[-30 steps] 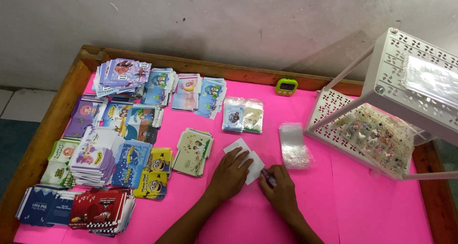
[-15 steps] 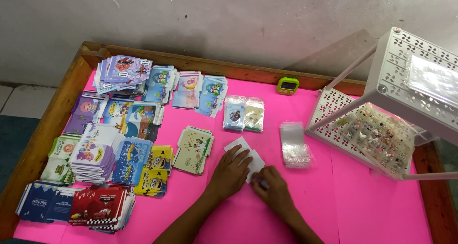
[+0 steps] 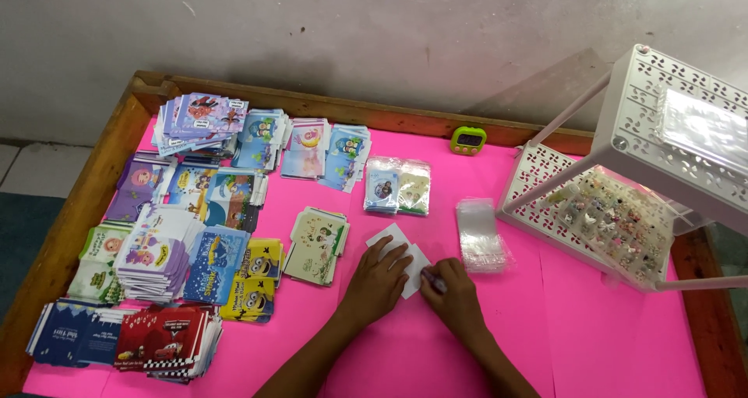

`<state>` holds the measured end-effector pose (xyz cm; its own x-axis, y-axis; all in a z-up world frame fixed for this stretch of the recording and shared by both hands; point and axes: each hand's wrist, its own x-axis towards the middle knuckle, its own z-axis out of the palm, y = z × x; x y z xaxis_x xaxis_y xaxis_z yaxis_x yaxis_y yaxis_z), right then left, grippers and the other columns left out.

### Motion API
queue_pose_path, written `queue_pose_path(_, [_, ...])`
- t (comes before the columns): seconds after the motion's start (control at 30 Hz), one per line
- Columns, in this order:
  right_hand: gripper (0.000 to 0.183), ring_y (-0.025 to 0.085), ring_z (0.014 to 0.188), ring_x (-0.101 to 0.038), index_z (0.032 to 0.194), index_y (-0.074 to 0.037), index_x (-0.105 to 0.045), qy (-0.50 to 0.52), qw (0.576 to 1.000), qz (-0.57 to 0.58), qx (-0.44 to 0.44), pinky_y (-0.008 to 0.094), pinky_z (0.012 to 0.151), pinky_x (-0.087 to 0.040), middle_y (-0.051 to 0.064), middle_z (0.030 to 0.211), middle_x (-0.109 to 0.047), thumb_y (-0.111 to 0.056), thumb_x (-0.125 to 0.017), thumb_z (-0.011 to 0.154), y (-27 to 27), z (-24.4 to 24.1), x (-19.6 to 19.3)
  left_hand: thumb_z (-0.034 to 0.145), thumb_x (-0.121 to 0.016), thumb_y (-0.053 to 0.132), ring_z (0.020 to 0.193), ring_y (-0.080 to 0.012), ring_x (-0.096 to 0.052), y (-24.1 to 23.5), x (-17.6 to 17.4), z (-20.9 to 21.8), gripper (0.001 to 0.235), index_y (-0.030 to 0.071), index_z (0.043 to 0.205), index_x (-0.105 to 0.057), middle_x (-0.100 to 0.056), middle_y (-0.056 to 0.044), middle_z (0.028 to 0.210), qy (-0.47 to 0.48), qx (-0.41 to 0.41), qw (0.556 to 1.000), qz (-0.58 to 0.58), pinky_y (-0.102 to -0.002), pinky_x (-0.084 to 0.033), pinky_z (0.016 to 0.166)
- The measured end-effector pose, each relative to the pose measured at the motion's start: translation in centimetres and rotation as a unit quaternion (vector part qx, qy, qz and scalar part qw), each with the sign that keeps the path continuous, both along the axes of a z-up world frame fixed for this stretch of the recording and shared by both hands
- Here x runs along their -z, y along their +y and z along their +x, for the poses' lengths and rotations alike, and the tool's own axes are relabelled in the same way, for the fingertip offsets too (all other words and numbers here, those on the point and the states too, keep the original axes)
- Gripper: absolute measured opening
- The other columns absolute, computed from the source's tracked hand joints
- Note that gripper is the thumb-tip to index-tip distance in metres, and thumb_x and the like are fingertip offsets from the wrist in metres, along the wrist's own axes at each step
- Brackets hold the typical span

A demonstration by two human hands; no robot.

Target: Folding small cards and inserting them into clear plastic sleeves at a workshop table.

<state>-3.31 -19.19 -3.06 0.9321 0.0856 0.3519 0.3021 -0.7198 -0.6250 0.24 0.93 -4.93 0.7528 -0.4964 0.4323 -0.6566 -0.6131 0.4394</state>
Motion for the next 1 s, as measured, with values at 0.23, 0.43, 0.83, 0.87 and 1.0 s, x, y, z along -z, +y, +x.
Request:
queue_pose_path(0.23, [0.011,0.021,0.075,-0.061,0.091,-0.006,-0.064,0.002,1.0,-0.002,0.004,0.035,0.064,-0.049,0.008,0.09,-0.059,-0.008,-0.074,0.086,1.3,3.7,0.2,0.098,-0.06,0.015,0.14,-0.0382,-0.044,-0.2,-0.3,-0.1,0.028,0.011,0.125,-0.066,-0.063,-0.011,0.14,-0.004,-0.007,1.0,0.003,-0.053,-0.042,0.108])
queue_pose_path(0.43, [0.014,0.021,0.078,-0.063,0.093,-0.008,-0.065,0.029,1.0,0.013,0.003,0.034,0.065,-0.05,0.007,0.09,-0.063,-0.01,-0.076,0.084,0.8,4.5,0.7,0.098,-0.062,0.015,0.142,-0.0383,-0.043,-0.3,-0.2,-0.1,0.034,0.002,0.13,-0.064,-0.062,-0.014,0.142,0.009,0.004,1.0,-0.009,-0.053,-0.039,0.111])
queue_pose_path(0.83, [0.015,0.021,0.082,-0.067,0.095,-0.01,-0.068,0.07,0.997,0.015,0.04,0.035,0.068,-0.053,0.005,0.095,-0.065,-0.015,-0.077,0.084,1.6,5.1,0.7,0.098,-0.064,0.017,0.141,-0.0389,-0.042,0.0,-0.9,-0.1,0.045,-0.001,0.138,-0.06,-0.063,-0.012,0.141,0.018,-0.007,1.0,-0.019,-0.053,-0.041,0.11])
queue_pose_path(0.87, [0.014,0.021,0.078,-0.065,0.092,-0.009,-0.065,0.053,0.998,0.012,0.027,0.035,0.066,-0.052,0.006,0.092,-0.063,-0.014,-0.076,0.085,1.3,4.7,0.7,0.097,-0.065,0.017,0.14,-0.0411,-0.042,-0.1,-0.9,-0.1,0.035,0.002,0.129,-0.064,-0.064,-0.012,0.141,0.023,-0.007,0.999,-0.021,-0.055,-0.041,0.108])
queue_pose_path(1.0, [0.013,0.021,0.075,-0.061,0.089,-0.008,-0.064,0.056,0.998,-0.002,0.025,0.036,0.064,-0.048,0.005,0.086,-0.062,-0.014,-0.076,0.085,0.1,2.6,0.1,0.097,-0.063,0.017,0.141,-0.0432,-0.041,0.0,-0.8,-0.1,0.029,0.004,0.123,-0.068,-0.063,-0.011,0.142,0.029,-0.001,0.999,-0.02,-0.057,-0.04,0.109])
